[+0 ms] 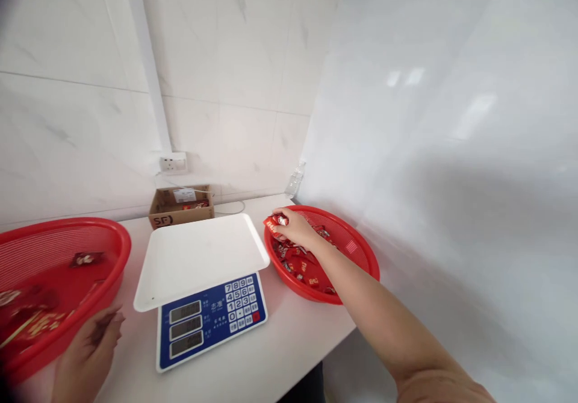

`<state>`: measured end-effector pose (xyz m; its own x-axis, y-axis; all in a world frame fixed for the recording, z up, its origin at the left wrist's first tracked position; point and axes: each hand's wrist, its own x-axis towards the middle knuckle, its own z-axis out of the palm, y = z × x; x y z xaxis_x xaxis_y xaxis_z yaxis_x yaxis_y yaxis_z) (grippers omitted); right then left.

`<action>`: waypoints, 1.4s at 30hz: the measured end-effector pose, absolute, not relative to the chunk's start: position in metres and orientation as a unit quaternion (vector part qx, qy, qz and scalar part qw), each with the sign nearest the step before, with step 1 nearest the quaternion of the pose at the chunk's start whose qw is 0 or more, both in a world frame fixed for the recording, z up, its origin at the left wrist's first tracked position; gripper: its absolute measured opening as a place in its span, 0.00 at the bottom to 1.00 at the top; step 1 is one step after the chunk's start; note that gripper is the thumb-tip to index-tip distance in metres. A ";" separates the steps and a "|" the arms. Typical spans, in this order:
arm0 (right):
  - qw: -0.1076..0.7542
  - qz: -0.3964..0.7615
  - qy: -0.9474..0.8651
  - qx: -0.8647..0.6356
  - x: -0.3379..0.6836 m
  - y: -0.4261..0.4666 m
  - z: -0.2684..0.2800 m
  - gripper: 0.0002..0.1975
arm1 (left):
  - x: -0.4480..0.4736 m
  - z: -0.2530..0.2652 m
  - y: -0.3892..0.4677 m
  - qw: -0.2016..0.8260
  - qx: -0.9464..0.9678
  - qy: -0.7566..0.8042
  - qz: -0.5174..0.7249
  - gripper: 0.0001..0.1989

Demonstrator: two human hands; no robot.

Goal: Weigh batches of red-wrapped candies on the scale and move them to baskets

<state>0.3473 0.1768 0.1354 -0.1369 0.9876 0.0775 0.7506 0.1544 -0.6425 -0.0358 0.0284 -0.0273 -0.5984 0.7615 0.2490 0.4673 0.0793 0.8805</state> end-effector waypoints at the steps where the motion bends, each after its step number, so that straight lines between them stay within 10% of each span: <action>1: 0.268 0.280 -0.716 -0.581 0.333 0.174 0.136 0.22 | -0.033 -0.023 0.028 0.156 0.424 0.720 0.526 0.23; 42: 0.289 0.581 -0.600 -0.467 0.257 0.147 0.119 0.10 | -0.029 -0.005 0.023 0.212 0.400 0.712 0.537 0.23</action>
<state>0.2570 0.1472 0.1187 -0.3970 0.8965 -0.1967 0.2251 -0.1126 -0.9678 -0.0292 0.0235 -0.0052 -0.5900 0.7972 0.1278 0.3416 0.1031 0.9342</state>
